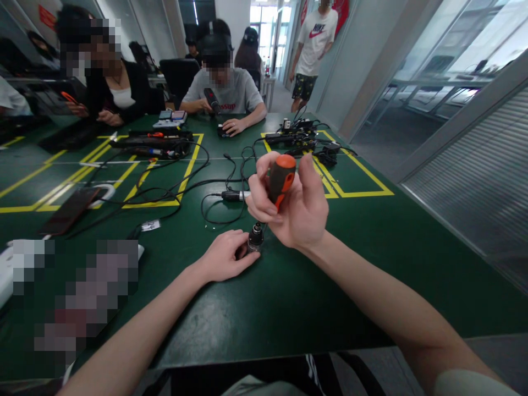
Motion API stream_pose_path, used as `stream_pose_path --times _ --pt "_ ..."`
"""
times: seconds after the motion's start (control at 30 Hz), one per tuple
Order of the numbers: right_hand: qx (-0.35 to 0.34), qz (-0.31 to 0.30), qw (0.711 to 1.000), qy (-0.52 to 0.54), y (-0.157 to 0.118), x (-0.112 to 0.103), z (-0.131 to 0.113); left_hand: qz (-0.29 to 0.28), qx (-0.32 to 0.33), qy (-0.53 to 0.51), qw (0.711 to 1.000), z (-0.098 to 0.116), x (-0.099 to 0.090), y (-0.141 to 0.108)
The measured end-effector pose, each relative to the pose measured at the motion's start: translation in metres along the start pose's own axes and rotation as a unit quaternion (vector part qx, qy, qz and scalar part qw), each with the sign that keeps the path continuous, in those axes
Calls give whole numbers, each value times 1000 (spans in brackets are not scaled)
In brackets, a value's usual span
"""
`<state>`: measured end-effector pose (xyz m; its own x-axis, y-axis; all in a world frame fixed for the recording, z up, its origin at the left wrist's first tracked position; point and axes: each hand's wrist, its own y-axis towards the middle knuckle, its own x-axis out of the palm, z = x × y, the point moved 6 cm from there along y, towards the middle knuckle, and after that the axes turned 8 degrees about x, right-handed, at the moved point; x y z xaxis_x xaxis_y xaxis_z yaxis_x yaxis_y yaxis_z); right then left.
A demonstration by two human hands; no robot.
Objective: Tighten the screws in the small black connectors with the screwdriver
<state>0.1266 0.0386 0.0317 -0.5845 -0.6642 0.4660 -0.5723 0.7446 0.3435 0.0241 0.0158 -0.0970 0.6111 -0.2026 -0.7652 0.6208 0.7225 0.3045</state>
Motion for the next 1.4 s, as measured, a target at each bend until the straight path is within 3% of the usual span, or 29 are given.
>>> stream_pose_path --times 0.27,0.43,0.63,0.9,1.03,1.27,1.4 --pt "-7 -47 999 -1 -2 6 -5 1 -1 -1 1000 3 -1 0" --pt "-15 -5 1000 -7 -1 0 -6 1 4 0 1000 4 -1 0" --pt "46 34 998 -23 1 -4 1 7 9 6 1000 4 -1 -1" --pt "-13 -1 1000 1 2 -5 -2 38 8 2 999 3 -5 -3" --pt "8 -30 999 9 2 0 0 59 7 2 998 4 -7 -5" --pt "25 23 999 -14 1 -4 1 80 29 8 996 5 -7 -6" --pt "36 -4 999 -24 2 -3 3 87 41 16 995 6 -8 -6"
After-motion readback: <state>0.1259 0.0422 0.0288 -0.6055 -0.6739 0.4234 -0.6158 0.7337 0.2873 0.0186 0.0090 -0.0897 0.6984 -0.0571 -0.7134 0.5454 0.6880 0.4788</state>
